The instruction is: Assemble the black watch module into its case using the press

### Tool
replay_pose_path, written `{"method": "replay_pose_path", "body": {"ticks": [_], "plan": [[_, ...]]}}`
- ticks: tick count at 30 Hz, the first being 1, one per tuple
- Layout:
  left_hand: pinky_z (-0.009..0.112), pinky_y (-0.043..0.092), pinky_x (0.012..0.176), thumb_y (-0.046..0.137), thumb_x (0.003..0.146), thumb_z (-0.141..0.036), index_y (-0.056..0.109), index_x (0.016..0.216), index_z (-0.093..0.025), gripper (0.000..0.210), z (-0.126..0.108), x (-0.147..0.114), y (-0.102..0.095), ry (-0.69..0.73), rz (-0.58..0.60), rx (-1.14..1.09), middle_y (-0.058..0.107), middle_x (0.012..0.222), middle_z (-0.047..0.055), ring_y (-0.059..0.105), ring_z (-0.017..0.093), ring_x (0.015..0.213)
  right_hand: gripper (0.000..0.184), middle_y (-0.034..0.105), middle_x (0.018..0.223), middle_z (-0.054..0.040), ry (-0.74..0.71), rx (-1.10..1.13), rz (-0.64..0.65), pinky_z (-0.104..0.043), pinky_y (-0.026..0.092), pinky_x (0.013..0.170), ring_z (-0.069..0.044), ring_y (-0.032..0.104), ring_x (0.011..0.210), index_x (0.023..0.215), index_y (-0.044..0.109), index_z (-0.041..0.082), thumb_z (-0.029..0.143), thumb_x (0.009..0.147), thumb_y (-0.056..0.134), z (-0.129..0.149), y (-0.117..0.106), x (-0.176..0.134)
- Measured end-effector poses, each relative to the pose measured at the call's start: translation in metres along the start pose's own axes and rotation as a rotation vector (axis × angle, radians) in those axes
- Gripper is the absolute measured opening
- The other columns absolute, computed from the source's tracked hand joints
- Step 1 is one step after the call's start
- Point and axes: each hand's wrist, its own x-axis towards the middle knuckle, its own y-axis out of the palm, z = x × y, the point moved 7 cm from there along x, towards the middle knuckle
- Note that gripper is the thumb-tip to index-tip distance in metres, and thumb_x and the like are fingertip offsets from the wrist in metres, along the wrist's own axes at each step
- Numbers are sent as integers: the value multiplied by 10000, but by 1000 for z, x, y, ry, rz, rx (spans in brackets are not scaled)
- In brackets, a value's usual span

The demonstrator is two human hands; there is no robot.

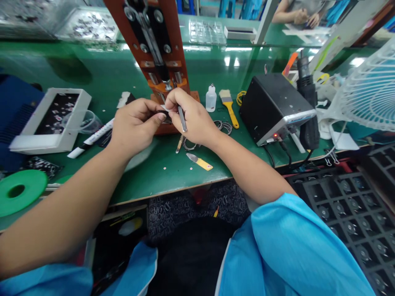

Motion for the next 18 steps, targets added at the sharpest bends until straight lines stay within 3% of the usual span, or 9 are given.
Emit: {"method": "replay_pose_path", "body": {"ticks": [7,13,18], "plan": [[342,539,776,948,975,-297,851,953,-278,102,-5,-1,-1,22,39,-6,782,944,13,649,183,864,115,568,1012,-6,67,-13,31,-375,583,939,-201,555,918,1077,517,271,190,1055,596,-4,-1,1],[313,557,728,1000,899,-643,852,956,-277,399,-5,-1,6,-13,95,-141,772,886,10,625,143,767,160,552,1045,-22,132,25,99,-423,607,1038,-222,564,998,1054,490,277,328,1110,630,-9,-4,3],[289,552,691,1032,847,-661,843,927,-278,435,-5,-1,11,-63,100,-215,763,866,4,616,129,738,151,551,1051,-25,113,58,111,-427,610,1024,-225,570,1010,1065,489,275,345,1124,609,-7,-3,3]]}}
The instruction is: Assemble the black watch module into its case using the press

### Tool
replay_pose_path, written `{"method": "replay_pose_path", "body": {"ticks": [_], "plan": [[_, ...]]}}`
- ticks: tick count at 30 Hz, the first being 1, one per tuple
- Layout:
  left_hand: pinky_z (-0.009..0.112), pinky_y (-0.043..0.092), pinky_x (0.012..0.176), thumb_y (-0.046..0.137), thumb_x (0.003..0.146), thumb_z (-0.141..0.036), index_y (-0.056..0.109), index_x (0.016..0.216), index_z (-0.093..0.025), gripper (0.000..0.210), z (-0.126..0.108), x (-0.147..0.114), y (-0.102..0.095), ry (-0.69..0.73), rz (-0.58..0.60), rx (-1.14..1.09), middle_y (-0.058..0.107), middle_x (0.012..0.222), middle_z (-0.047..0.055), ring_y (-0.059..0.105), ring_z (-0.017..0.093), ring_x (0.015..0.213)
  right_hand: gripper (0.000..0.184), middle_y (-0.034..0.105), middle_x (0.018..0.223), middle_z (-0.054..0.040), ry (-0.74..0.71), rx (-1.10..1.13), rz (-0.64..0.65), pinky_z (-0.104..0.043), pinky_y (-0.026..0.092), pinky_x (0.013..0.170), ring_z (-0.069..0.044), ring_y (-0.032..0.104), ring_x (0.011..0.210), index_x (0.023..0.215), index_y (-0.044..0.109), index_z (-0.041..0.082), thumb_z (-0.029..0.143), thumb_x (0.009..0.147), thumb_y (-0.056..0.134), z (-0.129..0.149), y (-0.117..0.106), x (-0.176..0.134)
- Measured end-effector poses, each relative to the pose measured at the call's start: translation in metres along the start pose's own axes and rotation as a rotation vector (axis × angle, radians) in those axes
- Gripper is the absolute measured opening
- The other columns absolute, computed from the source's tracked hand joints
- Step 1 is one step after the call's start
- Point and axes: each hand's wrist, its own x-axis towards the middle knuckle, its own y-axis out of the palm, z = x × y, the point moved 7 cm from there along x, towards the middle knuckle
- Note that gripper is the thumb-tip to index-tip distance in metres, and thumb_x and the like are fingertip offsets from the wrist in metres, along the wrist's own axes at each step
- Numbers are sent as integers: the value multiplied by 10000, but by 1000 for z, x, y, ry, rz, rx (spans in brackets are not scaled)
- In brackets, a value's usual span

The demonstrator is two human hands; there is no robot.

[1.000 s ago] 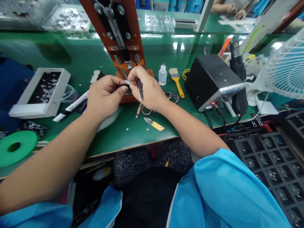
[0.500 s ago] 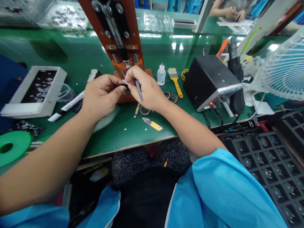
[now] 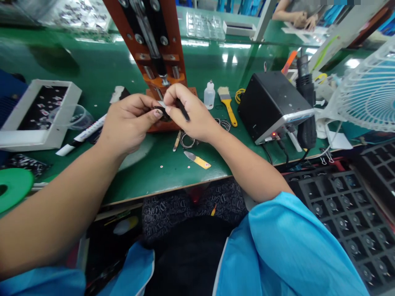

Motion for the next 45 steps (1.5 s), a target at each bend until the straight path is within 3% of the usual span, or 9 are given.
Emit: {"method": "replay_pose_path", "body": {"ticks": [4,8,13,18,23,26,30,36,45], "plan": [[255,502,658,1058,791,-687,845,911,-265,489,1,0,0,-14,-27,-37,740,826,-5,600,103,711,179,553,1052,-24,22,-14,-10,-435,615,1031,-225,565,1012,1068,480,276,361,1138,621,-1,1,-1],[302,561,735,1037,839,-659,846,938,-271,444,0,1,-1,15,-28,-3,773,886,15,658,143,773,178,550,1041,-23,34,-3,-30,-435,616,1027,-227,566,1010,1076,488,276,376,1139,622,0,0,-1],[297,535,708,1005,890,-646,830,958,-267,422,-3,1,-7,81,-82,51,768,869,7,637,138,737,133,567,1021,-17,20,2,-81,-412,605,976,-217,581,967,1072,528,267,337,1085,641,2,-1,-2],[349,584,859,933,987,-407,804,999,-272,186,-14,-4,-9,141,-118,204,740,940,15,637,196,877,216,635,963,-12,-24,47,-165,-373,564,871,-201,621,906,1055,617,241,444,1123,649,11,-1,-4],[360,542,982,880,975,-238,781,949,-244,102,-32,-8,-6,181,-161,324,748,983,36,667,210,959,425,651,826,16,36,126,-134,-337,510,699,-176,624,735,979,637,248,639,1127,712,9,2,-5],[364,534,1004,861,978,-190,769,924,-236,116,-36,-10,-4,194,-147,355,749,991,41,683,211,980,370,649,747,33,63,194,-121,-313,478,607,-160,605,628,973,649,249,579,1127,713,4,3,-6],[400,564,1020,756,1079,-253,772,1006,-259,75,-38,-13,-1,362,-111,431,788,1068,46,730,227,1038,293,667,738,28,70,262,-162,-288,492,596,-152,613,629,960,694,241,491,1101,753,0,2,-6],[399,615,932,663,1167,-364,736,1143,-279,115,-37,-16,1,654,-62,573,811,1086,45,774,216,1018,365,663,729,26,155,329,-189,-258,523,595,-134,628,625,909,716,234,532,1048,875,-4,4,-6],[395,630,908,646,1181,-346,723,1142,-293,102,-38,-17,-1,688,-87,573,797,1062,44,772,212,992,316,703,737,14,147,378,-199,-242,562,594,-132,669,637,908,774,223,486,1014,914,-5,3,-7]]}}
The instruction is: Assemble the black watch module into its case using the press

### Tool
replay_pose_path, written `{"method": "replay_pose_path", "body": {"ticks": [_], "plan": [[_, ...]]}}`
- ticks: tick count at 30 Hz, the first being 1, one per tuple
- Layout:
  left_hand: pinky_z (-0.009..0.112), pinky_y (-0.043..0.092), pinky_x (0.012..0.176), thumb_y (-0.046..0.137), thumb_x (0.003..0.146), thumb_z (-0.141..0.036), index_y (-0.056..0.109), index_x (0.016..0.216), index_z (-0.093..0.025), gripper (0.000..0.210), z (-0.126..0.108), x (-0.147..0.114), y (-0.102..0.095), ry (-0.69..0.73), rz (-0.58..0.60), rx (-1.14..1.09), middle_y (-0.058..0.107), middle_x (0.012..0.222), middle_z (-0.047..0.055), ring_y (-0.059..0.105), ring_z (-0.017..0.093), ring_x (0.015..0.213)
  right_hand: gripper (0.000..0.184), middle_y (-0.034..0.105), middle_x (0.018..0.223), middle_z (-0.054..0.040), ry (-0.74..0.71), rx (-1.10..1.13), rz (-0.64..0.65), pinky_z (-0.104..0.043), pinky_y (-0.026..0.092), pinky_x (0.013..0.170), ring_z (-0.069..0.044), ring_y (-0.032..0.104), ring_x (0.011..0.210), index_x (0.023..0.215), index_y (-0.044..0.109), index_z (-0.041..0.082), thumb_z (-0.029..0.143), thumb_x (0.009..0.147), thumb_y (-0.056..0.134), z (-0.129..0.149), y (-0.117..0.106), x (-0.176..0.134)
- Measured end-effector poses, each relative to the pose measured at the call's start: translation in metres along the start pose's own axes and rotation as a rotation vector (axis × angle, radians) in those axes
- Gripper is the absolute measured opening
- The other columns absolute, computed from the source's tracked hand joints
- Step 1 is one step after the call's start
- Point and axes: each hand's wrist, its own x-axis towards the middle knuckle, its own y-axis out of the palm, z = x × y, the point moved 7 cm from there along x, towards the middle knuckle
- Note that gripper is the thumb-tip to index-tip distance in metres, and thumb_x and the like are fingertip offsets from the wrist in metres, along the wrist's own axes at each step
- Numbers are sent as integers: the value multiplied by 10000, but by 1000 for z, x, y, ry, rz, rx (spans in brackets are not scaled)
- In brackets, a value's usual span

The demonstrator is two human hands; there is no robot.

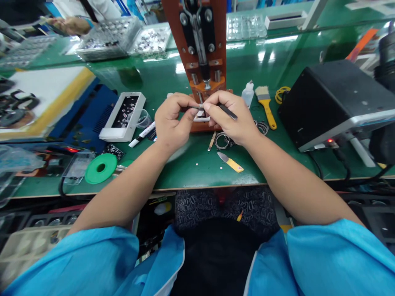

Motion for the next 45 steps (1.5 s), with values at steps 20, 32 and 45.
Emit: {"method": "replay_pose_path", "body": {"ticks": [20,32,45], "plan": [[417,654,902,756,1133,-392,774,1175,-317,88,1,0,-1,-21,-38,-49,822,1143,47,798,229,1086,539,722,947,14,6,152,7,-264,657,679,-136,717,744,1136,762,248,698,943,988,-10,1,3],[348,698,745,897,928,-797,751,1255,-312,603,48,-11,20,-490,17,-463,815,1136,31,799,178,853,540,710,888,27,60,168,-5,-266,660,674,-149,732,765,1090,721,255,668,917,1023,-6,2,1],[242,626,614,995,888,-682,656,979,-256,552,54,-20,29,-792,66,-741,751,861,-19,726,120,673,524,678,872,17,64,19,-5,-323,665,745,-174,719,758,1103,705,265,669,929,990,0,0,1]]}}
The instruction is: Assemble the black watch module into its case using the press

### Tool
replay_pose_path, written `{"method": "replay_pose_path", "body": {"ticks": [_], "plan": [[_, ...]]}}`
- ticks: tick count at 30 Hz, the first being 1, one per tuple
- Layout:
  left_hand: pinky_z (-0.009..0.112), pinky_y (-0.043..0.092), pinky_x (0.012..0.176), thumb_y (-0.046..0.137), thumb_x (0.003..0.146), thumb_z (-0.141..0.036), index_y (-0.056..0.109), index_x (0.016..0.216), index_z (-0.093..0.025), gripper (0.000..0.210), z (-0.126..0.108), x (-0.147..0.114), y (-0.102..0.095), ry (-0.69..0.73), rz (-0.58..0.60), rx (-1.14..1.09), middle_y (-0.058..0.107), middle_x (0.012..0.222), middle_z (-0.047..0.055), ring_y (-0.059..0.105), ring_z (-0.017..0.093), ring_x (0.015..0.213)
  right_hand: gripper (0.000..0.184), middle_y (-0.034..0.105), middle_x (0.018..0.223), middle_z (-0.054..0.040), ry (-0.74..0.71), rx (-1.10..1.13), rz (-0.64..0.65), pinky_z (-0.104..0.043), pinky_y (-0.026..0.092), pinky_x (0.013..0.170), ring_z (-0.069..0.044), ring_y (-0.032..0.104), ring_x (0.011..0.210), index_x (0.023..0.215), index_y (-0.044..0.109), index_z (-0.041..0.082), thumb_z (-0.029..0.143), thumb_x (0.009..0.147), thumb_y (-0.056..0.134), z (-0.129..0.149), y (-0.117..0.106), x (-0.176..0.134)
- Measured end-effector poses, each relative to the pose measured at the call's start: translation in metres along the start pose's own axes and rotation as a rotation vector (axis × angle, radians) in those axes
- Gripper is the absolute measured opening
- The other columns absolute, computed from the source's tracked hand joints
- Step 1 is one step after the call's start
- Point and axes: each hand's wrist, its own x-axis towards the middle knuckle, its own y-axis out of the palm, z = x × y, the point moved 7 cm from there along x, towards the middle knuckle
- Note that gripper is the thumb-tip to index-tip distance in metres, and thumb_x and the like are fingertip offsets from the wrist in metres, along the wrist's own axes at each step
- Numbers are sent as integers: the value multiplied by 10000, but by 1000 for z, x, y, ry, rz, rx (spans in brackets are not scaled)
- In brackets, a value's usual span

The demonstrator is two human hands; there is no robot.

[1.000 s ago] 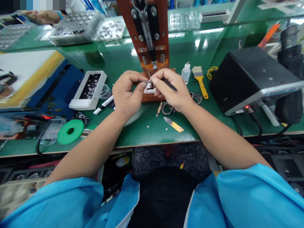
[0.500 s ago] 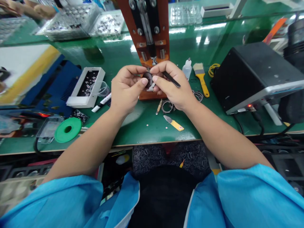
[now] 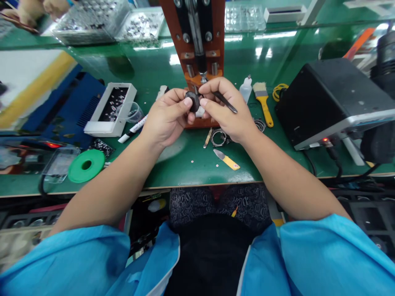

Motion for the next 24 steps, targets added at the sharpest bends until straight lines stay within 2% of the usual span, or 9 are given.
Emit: {"method": "replay_pose_path", "body": {"ticks": [4,10,15,24], "plan": [[245,630,604,985,889,-700,657,975,-257,558,-3,-1,1,16,-16,32,759,871,-19,721,119,662,524,689,895,10,-7,31,19,-321,657,729,-174,706,754,1115,729,262,660,915,1004,-1,-1,1],[242,615,588,983,933,-617,640,983,-249,505,-8,-2,3,6,-2,8,732,859,-25,720,112,645,587,750,951,-21,51,52,78,-287,651,715,-166,730,769,1165,772,220,676,893,1022,-3,0,1],[229,612,588,1034,852,-654,622,973,-245,593,-7,-3,5,-33,21,-42,762,887,-13,710,104,651,496,793,927,-32,114,102,125,-271,630,646,-163,729,730,1176,813,203,587,928,1008,-6,4,-2],[241,603,577,1088,723,-715,629,938,-247,691,-9,-1,5,-17,18,-41,761,894,-20,678,100,627,384,780,877,-2,94,80,59,-265,616,639,-154,714,707,1017,809,234,531,881,1011,-10,0,1]]}}
